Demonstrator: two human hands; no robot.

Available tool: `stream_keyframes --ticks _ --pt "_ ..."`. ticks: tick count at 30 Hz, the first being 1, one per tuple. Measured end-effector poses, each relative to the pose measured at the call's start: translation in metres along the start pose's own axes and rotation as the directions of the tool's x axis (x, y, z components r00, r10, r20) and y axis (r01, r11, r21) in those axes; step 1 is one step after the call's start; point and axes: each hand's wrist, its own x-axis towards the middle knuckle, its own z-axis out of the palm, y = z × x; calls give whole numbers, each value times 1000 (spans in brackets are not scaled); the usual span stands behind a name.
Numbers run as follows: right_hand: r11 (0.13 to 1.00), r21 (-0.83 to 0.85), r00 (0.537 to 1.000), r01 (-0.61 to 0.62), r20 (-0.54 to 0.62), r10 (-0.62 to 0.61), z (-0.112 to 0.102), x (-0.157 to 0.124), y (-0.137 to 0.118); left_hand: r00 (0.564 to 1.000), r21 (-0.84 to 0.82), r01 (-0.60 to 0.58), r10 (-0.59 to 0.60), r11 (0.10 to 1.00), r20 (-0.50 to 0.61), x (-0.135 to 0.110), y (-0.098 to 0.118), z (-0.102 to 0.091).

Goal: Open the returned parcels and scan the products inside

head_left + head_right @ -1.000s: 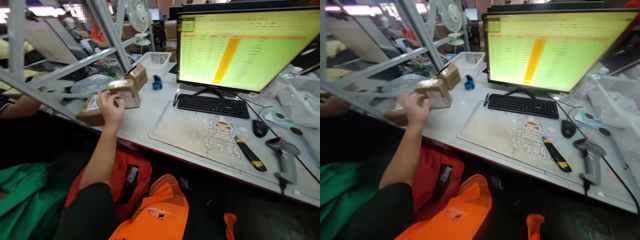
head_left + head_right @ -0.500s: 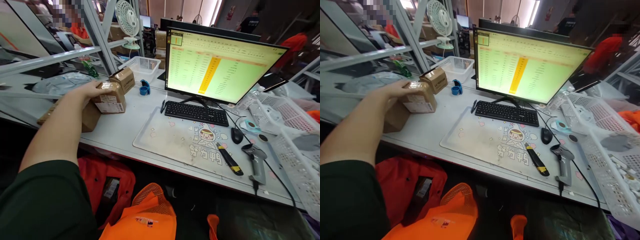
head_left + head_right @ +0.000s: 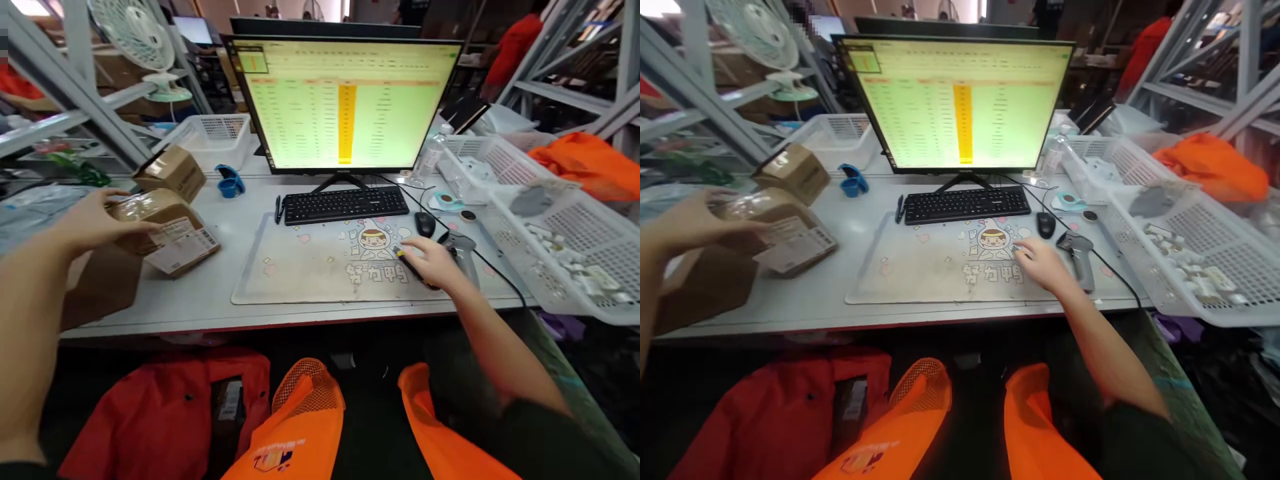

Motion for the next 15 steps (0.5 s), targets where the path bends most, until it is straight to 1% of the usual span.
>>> stream_keyframes --ticks 1,3,4,5,7,8,10,13,15 --pt "997 -63 996 -39 75 43 12 23 -6 998 -22 -61 62 998 21 -19 13 -6" --pt "990 -101 992 -98 68 105 38 77 -18 977 -72 -211 212 975 16 -68 37 -12" --pt "985 -119 989 -127 58 135 50 101 -22 964 -92 -266 266 960 -16 -95 47 -11" --pt "980 -127 986 -151 47 158 60 121 -25 952 -124 -307 304 944 -43 -122 56 -6" --pt "973 -146 982 -177 47 185 74 146 -25 913 -192 -408 403 893 -66 -170 68 13" --pt "972 -155 981 -178 50 187 78 152 -23 905 -232 -423 421 876 -62 -189 73 25" --pt "971 -172 982 -166 57 178 82 156 -18 902 -312 -421 430 852 -42 -217 78 50" --pt "968 -184 979 -168 85 186 77 155 -14 893 -411 -429 447 805 -56 -237 79 82" --pt "965 -184 974 -187 92 207 63 145 -9 869 -486 -466 484 739 -98 -245 73 106"
